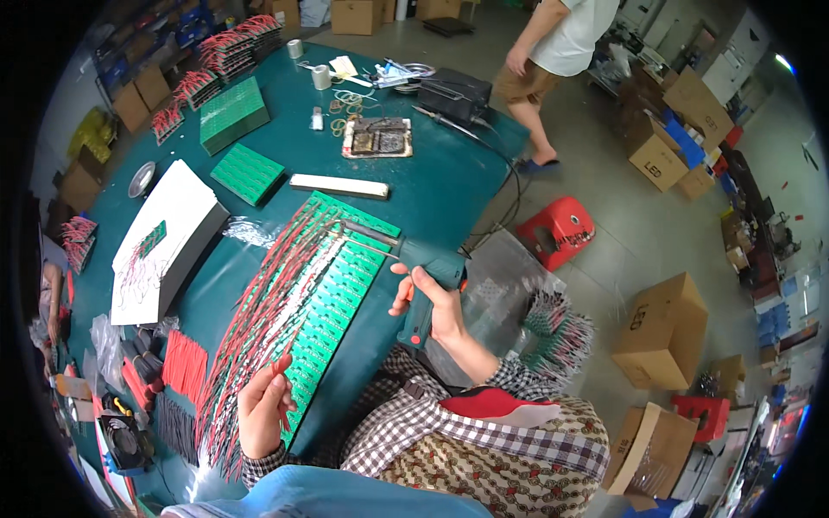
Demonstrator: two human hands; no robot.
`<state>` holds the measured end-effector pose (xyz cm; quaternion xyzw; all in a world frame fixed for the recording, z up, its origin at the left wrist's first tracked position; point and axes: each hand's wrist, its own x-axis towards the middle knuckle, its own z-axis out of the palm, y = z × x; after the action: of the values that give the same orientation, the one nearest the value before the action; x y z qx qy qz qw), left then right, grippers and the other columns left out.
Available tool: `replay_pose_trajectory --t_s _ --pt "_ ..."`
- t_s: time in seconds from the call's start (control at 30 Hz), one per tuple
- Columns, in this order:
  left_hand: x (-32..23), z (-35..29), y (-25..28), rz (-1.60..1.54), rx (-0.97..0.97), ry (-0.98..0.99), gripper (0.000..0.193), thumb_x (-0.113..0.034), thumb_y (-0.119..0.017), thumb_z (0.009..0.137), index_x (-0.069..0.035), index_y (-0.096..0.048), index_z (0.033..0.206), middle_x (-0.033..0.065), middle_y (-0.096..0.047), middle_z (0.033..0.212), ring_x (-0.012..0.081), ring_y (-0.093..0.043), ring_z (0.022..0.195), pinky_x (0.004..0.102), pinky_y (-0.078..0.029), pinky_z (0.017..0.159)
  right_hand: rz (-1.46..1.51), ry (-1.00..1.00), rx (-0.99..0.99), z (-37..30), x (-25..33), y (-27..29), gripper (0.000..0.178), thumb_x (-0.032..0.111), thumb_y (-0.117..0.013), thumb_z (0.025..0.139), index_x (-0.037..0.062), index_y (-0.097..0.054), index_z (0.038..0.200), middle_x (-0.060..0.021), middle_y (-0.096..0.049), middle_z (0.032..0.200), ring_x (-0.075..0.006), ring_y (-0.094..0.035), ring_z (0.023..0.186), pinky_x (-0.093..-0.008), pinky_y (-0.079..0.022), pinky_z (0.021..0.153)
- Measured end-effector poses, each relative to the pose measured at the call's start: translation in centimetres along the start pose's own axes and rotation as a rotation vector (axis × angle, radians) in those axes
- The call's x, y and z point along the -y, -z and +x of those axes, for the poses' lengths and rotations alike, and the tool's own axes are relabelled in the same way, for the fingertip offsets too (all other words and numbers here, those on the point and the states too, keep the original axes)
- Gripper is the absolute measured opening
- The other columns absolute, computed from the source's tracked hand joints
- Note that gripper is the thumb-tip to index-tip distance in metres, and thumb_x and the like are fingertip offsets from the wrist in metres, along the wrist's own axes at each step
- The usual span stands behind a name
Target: Soldering red and black wires onto a green printed circuit board using a soldering gun at a workbench.
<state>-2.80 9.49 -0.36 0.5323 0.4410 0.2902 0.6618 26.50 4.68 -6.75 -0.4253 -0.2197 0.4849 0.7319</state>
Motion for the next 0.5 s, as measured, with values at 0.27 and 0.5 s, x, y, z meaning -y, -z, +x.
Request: replay_pose_trajectory --t_s 0.27,0.5 --pt "1.6 1.1 2.2 -0.005 -0.030 0.033 0.030 -0.013 -0.051 0.094 0.004 -0.061 0.116 0.0011 -0.052 0.081 0.0062 -0.045 0.060 0.0198 -0.034 0.048 0.178 -0.073 -0.009 3.1 -0.5 -0.2 0.050 0.045 -0.049 0.094 -0.0018 -0.054 0.110 -0.0036 -0.057 0.069 -0.0155 -0.059 0.062 -0.0337 -0.054 0.059" --pt "-0.3 1.1 2.2 0.051 -0.062 0.092 0.023 0.003 -0.058 0.087 0.005 -0.065 0.109 0.0053 -0.053 0.091 0.0128 -0.062 0.073 0.0233 -0.054 0.066 0.247 -0.082 0.036 4.6 -1.5 0.6 0.051 0.047 -0.046 0.095 -0.0002 -0.054 0.111 -0.0035 -0.057 0.070 -0.0160 -0.058 0.064 -0.0334 -0.053 0.059"
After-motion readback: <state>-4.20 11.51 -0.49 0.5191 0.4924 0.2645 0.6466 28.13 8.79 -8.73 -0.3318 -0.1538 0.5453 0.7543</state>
